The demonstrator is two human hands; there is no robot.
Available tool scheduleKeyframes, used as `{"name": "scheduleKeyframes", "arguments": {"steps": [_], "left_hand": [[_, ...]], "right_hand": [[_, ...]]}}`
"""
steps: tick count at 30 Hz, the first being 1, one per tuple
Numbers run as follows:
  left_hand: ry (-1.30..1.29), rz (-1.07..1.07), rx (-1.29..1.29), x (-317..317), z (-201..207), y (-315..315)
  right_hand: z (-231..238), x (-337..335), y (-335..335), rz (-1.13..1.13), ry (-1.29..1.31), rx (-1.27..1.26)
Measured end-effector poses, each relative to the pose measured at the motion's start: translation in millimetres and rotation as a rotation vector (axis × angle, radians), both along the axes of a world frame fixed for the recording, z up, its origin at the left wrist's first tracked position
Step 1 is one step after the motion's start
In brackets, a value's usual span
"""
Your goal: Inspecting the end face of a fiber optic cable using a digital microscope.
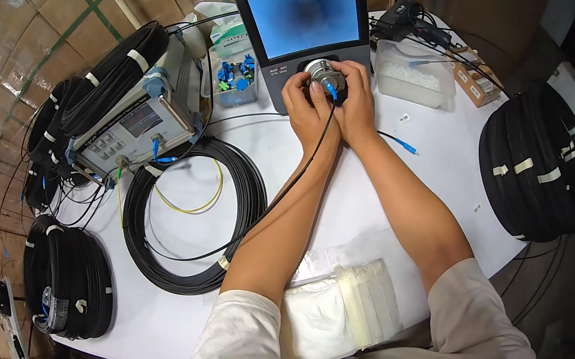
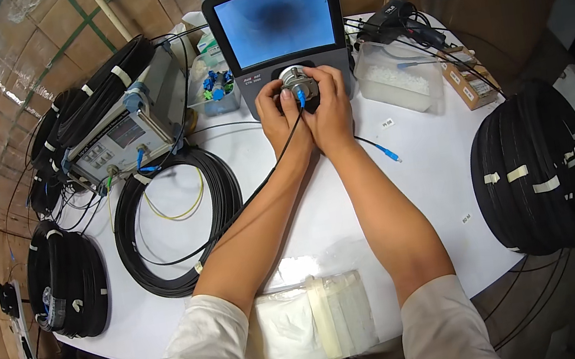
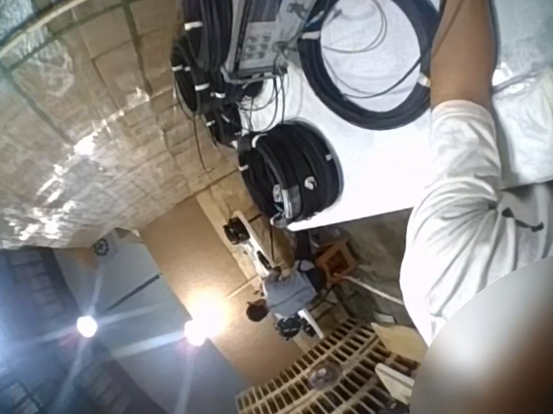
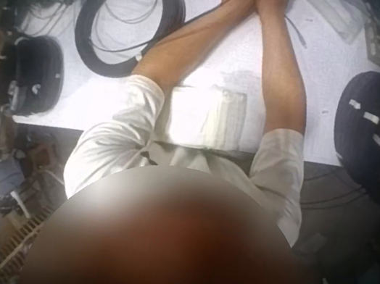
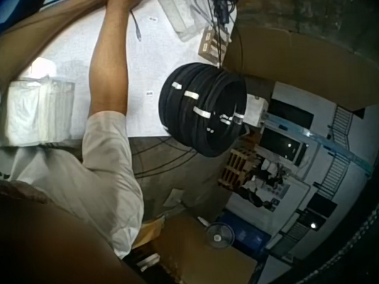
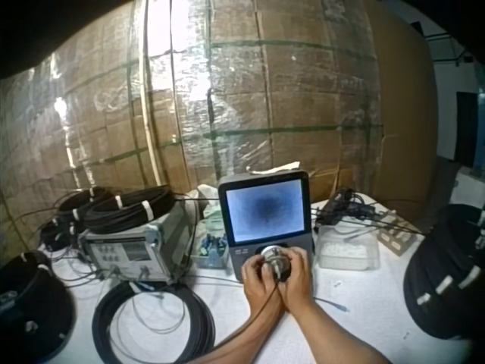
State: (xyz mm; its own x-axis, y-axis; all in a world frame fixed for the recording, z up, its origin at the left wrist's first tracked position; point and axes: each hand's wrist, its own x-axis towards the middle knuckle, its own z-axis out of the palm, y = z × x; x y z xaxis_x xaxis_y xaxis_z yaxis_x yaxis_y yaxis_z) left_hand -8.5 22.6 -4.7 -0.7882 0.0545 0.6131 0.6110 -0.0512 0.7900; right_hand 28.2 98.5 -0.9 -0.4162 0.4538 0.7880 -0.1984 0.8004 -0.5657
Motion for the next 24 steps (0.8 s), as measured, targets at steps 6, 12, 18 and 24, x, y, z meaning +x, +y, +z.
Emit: {"name": "scheduleKeyframes", "arguments": {"steps": [6, 12, 18, 24], "left_hand": [[0.036, -0.038, 0.009, -5.0, -3.6, 1.8], [0.105, 0.02, -0.027, -3.4, -2.3, 0.7], [-0.013, 0.022, 0.067, -3.0, -4.2, 3.2], [0.057, 0.018, -0.02, -6.9, -6.8, 1.6]], "right_hand": [[-4.7, -2.0, 6.0, 0.016, 0.026, 0.015], [-3.9, -3.8, 1.9, -0.002, 0.024, -0.069], [-2.3, -2.8, -0.4, -0.01, 0.021, -0.019], [-2.1, -0.5, 2.5, 0.013, 0.001, -0.01]]}}
